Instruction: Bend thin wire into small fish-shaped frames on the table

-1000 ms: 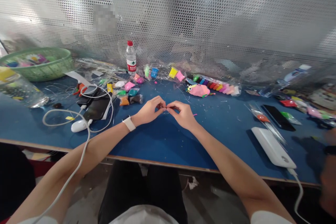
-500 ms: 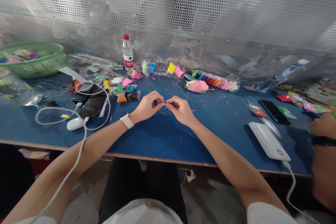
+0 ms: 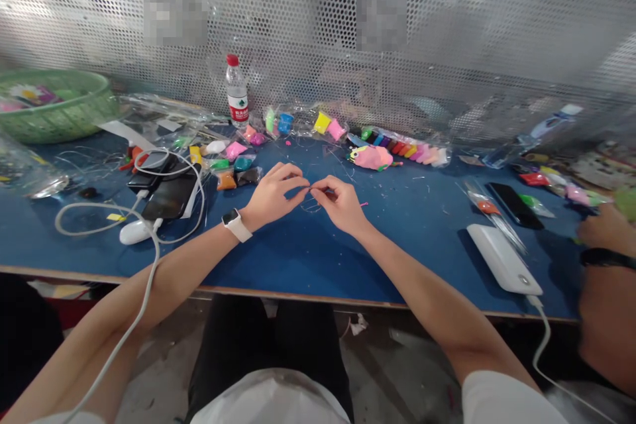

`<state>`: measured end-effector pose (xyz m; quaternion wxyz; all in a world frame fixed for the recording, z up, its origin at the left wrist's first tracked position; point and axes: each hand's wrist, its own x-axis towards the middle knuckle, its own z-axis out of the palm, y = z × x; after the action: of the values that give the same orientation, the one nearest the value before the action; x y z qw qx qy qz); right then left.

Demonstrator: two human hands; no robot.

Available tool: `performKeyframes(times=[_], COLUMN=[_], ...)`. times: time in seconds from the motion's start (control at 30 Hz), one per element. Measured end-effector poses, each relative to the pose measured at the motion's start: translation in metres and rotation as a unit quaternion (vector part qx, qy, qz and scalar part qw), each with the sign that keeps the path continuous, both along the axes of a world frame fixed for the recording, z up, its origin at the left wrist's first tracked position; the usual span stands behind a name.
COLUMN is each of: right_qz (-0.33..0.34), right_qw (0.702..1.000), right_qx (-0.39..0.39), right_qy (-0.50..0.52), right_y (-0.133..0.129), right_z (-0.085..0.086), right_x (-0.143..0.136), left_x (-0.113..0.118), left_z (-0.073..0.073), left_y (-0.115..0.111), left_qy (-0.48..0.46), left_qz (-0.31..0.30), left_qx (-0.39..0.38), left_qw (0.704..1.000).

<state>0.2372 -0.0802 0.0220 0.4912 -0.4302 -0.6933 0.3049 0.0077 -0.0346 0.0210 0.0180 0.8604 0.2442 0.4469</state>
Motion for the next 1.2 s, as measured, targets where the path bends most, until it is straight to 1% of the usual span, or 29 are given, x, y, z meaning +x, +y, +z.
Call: performKeyframes(times=[0.17, 0.27, 0.33, 0.47, 0.57, 0.67, 0.73, 0.77, 0.83, 1.0, 1.2], right_qz=[-0.014, -0.020, -0.019, -0.027, -0.026, -0.021, -0.020, -0.020, -0.018, -0.027, -0.017], right_qw=[1.000, 0.998, 0.997, 0.992, 0.989, 0.987, 0.987, 0.987, 0.987, 0.986, 0.986], right_qx=[0.021, 0.043, 0.059, 0.093, 0.111, 0.117, 0.113, 0.112, 0.116, 0.115, 0.109], right_qy=[-0.016, -0.035, -0.045, -0.079, -0.094, -0.104, -0.111, -0.113, -0.114, -0.116, -0.128], right_y=[0.000, -0.002, -0.002, -0.003, -0.003, -0.003, -0.004, -0.004, -0.005, -0.004, -0.003], right_z=[0.000, 0.002, 0.003, 0.004, 0.004, 0.004, 0.004, 0.004, 0.004, 0.005, 0.003], right_x=[0.000, 0.000, 0.001, 0.003, 0.004, 0.004, 0.004, 0.004, 0.003, 0.005, 0.006], left_x=[-0.004, -0.003, -0.002, 0.001, 0.001, -0.002, -0.005, -0.006, -0.007, -0.005, -0.007], left_z=[0.006, 0.007, 0.008, 0.012, 0.016, 0.019, 0.020, 0.019, 0.019, 0.016, 0.011], left_y=[-0.001, -0.002, -0.003, -0.005, -0.005, -0.001, 0.002, 0.003, 0.004, 0.003, 0.009], left_qy=[0.075, 0.088, 0.085, 0.070, 0.035, -0.016, -0.039, -0.043, -0.038, 0.007, 0.064], left_qz=[0.012, 0.017, 0.018, 0.003, -0.006, -0.042, -0.076, -0.087, -0.088, -0.055, -0.063], left_qx=[0.036, 0.052, 0.041, -0.033, -0.119, -0.222, -0.267, -0.277, -0.265, -0.156, -0.111], left_qw=[0.996, 0.995, 0.995, 0.997, 0.992, 0.974, 0.960, 0.956, 0.960, 0.986, 0.990])
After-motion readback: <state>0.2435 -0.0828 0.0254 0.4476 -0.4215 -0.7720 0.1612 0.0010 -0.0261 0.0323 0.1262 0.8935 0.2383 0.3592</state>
